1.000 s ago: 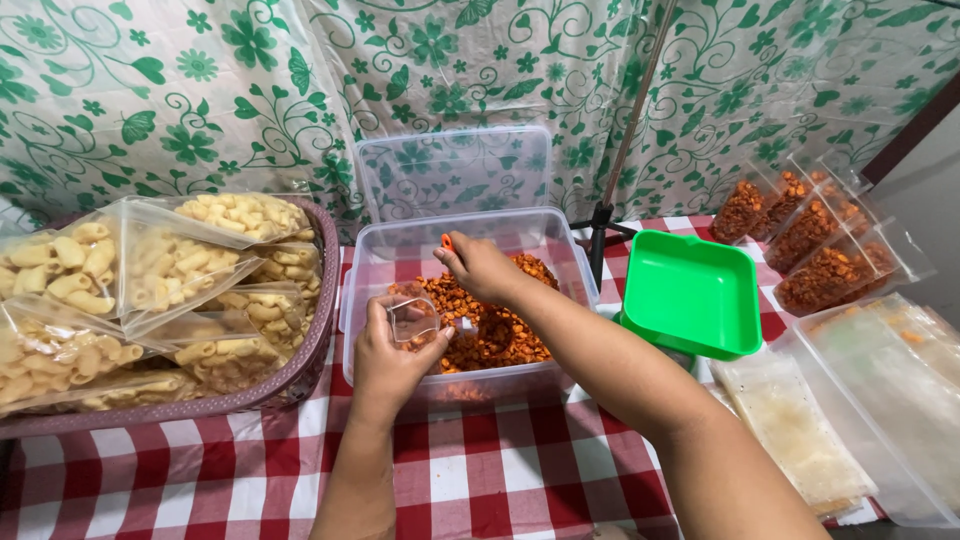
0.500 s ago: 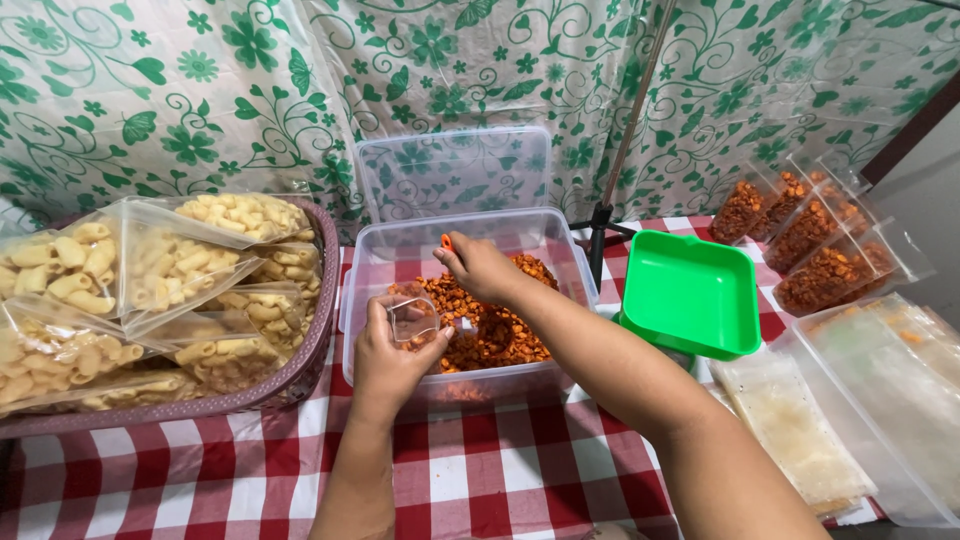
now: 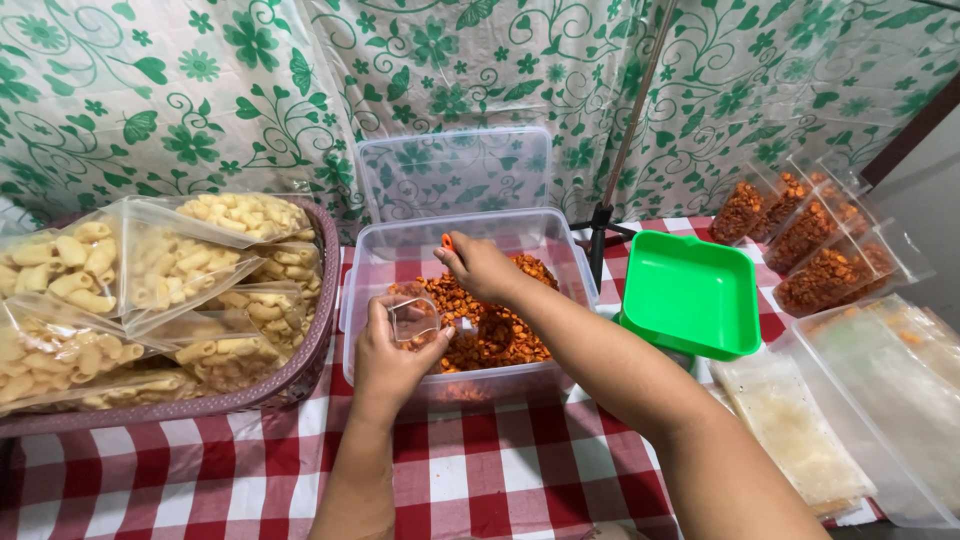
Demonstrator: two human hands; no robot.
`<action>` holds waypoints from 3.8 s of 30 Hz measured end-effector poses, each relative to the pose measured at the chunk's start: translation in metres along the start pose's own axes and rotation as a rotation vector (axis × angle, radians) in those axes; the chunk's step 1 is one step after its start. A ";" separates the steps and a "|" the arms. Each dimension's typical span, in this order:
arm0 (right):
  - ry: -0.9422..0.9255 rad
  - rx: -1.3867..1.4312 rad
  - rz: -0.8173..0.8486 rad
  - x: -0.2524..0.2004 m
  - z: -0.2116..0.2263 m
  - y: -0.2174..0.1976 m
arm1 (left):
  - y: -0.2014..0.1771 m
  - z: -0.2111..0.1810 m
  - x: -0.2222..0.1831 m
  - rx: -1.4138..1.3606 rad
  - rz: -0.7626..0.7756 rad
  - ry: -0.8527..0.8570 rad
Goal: Scooping snacks from a large container into small plastic bags and weighing them on a scale for portioning.
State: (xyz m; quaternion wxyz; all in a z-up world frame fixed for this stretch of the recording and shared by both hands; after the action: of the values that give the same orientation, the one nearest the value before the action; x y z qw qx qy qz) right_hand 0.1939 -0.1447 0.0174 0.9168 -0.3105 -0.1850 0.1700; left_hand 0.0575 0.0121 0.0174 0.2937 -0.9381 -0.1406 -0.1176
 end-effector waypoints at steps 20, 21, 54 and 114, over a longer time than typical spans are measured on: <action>-0.003 0.004 -0.012 -0.002 -0.001 -0.003 | 0.000 0.002 0.000 0.008 -0.011 0.004; 0.003 -0.004 -0.010 -0.002 -0.001 -0.003 | -0.001 0.002 0.001 0.009 -0.012 0.007; -0.010 0.458 -0.479 -0.042 0.046 -0.186 | 0.032 -0.057 0.026 0.037 0.370 0.093; -0.011 -0.163 0.538 -0.006 -0.058 0.091 | 0.007 0.006 0.014 -0.226 0.116 -0.131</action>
State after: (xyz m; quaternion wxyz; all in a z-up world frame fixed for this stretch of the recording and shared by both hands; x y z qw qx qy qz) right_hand 0.1962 -0.1085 -0.0847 0.8098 -0.4201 -0.1137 0.3934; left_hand 0.0738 0.0131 0.0133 0.1827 -0.9774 -0.0909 -0.0543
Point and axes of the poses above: each hand's wrist, its own x-axis towards the middle knuckle, its own y-axis out of the palm, z = x × y, the point moved 6 cm from there along x, towards the middle knuckle, and after that the axes turned 6 degrees about x, right-handed, at the moved point
